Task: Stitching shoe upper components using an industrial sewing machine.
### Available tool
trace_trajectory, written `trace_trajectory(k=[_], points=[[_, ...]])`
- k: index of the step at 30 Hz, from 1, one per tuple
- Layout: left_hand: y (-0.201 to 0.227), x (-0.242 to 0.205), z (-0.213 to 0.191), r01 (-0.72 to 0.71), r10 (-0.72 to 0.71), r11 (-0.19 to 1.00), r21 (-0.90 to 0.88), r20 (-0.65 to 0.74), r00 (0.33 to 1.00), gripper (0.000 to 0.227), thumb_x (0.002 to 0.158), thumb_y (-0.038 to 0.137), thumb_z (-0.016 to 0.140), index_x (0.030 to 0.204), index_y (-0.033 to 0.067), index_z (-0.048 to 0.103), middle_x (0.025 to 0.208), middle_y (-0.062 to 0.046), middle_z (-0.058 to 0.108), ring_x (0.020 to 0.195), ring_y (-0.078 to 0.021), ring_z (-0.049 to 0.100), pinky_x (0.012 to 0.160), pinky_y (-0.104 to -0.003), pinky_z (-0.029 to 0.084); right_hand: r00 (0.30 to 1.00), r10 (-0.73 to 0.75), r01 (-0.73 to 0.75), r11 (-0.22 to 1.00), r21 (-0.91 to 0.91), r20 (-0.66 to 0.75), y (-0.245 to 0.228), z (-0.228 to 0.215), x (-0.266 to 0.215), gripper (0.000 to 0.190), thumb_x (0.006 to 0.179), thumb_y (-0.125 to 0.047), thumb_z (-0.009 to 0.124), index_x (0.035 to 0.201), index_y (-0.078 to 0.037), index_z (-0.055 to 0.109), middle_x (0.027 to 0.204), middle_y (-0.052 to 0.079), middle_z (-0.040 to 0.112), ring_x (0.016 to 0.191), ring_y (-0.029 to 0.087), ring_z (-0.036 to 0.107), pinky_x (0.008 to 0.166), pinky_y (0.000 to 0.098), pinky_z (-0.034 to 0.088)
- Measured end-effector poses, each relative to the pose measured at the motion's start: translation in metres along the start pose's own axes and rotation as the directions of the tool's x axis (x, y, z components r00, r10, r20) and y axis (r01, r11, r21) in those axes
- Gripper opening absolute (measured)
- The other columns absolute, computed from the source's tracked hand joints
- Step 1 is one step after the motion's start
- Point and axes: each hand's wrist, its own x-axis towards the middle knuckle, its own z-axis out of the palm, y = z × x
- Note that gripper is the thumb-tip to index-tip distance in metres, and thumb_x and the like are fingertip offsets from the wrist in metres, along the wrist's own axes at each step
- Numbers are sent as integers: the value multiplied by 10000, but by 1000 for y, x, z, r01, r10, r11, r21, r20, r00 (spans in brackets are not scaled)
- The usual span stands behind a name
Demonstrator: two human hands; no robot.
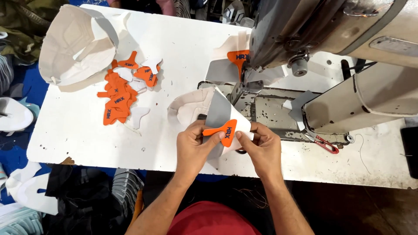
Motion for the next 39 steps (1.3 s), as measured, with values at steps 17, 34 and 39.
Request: trace_trajectory(k=[17, 34, 39], points=[[1, -2, 5, -84, 92, 985, 149, -46, 995, 154, 832, 72, 822, 781, -39, 729, 875, -42, 709, 706, -67, 591, 597, -231, 453, 999, -34, 34, 999, -16, -18, 7, 4, -3, 182, 876, -17, 758, 1034, 62, 716, 838, 98, 770, 694, 94, 704, 615, 252, 602], [36, -18, -57, 28, -21, 983, 183, -41, 999, 271, 863, 102, 774, 1018, -29, 595, 833, -54, 721, 762, -33, 632, 641, -229, 534, 950, -82, -5, 961, 277, 301, 49, 27, -13, 419, 992, -129, 579, 1379, 26, 622, 1319, 179, 624, 967, 274, 739, 771, 334, 655], [112, -24, -62, -360, 197, 864, 352, 423, 885, 464, 804, 149, 815, 1166, -60, 612, 852, -161, 699, 733, -141, 720, 665, -291, 548, 474, -811, 880, 429, -203, 342, -39, 18, -13, 753, 806, -311, 771, 1444, -143, 409, 1502, 245, 344, 1431, 440, 311, 1194, 621, 244]])
